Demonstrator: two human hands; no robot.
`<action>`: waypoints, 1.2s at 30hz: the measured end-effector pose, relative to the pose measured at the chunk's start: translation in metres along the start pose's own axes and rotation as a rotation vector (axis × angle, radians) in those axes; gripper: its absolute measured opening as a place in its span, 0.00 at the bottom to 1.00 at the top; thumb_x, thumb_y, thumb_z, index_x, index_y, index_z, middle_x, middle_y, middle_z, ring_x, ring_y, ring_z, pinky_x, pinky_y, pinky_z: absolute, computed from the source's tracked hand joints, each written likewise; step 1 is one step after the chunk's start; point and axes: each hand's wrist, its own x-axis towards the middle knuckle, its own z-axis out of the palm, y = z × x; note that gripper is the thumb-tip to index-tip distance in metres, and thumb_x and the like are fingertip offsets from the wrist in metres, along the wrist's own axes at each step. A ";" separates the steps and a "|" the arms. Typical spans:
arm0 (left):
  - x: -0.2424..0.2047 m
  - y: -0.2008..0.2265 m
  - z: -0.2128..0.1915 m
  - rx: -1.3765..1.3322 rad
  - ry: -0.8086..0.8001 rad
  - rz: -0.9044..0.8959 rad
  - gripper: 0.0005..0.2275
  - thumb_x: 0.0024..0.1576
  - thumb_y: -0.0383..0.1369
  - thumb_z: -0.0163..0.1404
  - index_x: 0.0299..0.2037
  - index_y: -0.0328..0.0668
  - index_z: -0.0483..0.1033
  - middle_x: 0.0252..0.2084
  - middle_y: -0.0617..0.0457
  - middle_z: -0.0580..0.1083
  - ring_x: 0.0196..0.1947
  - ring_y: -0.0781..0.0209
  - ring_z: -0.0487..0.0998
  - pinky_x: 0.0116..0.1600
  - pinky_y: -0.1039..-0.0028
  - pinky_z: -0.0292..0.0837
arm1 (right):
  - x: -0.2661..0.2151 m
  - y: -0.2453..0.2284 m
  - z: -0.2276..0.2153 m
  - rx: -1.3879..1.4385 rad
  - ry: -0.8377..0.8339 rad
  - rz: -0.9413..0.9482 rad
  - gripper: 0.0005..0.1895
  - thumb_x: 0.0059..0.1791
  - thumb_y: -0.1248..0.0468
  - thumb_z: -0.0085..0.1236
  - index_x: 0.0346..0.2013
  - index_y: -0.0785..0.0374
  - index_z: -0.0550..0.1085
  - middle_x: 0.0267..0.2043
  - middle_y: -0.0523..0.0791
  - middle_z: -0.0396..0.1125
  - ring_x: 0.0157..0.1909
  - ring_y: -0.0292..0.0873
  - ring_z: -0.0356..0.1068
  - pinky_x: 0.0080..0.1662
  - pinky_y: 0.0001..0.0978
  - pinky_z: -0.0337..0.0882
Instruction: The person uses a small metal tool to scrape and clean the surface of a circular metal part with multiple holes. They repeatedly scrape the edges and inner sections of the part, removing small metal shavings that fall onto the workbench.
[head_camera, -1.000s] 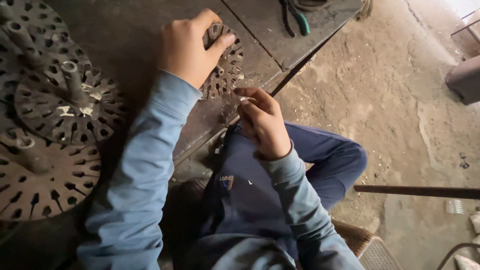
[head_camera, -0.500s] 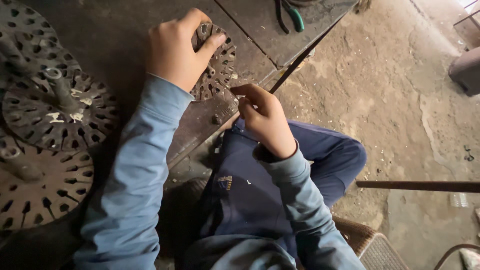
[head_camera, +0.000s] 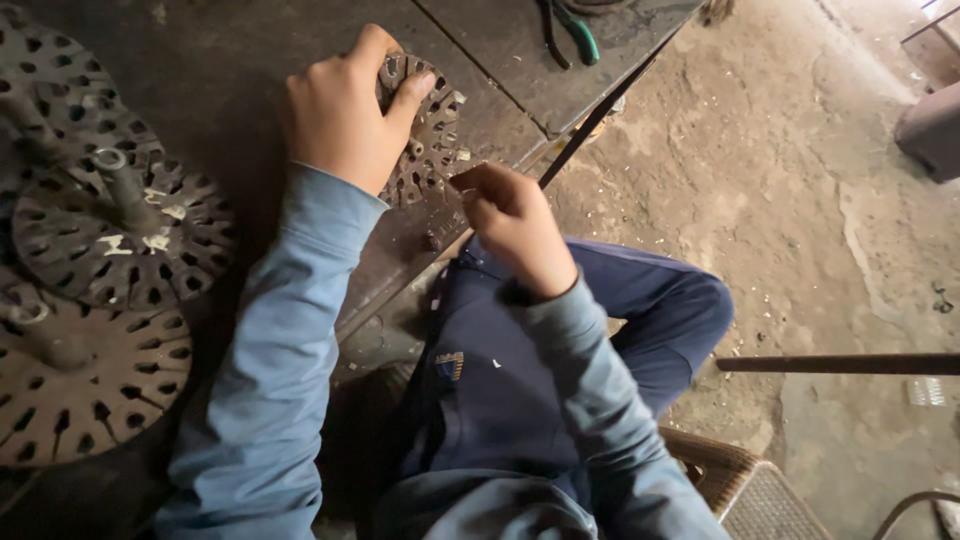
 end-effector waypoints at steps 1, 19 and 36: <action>0.000 0.000 0.000 0.001 0.011 0.009 0.15 0.60 0.43 0.65 0.42 0.42 0.75 0.27 0.43 0.78 0.29 0.39 0.81 0.32 0.54 0.73 | 0.002 -0.002 -0.006 -0.076 -0.044 -0.054 0.15 0.51 0.71 0.49 0.50 0.70 0.76 0.38 0.42 0.70 0.39 0.32 0.65 0.42 0.27 0.67; 0.000 -0.003 0.002 -0.029 0.026 0.026 0.15 0.60 0.42 0.65 0.43 0.43 0.75 0.31 0.42 0.79 0.32 0.38 0.81 0.33 0.54 0.74 | 0.015 -0.013 -0.016 -0.271 -0.123 -0.140 0.15 0.49 0.71 0.50 0.48 0.69 0.77 0.37 0.44 0.73 0.39 0.35 0.70 0.42 0.28 0.70; 0.001 0.001 0.004 -0.055 0.035 0.011 0.14 0.60 0.42 0.64 0.43 0.43 0.75 0.32 0.42 0.79 0.32 0.39 0.82 0.33 0.55 0.75 | 0.004 -0.029 -0.011 -0.363 -0.064 -0.098 0.15 0.48 0.72 0.48 0.47 0.68 0.77 0.35 0.44 0.74 0.36 0.33 0.69 0.39 0.26 0.70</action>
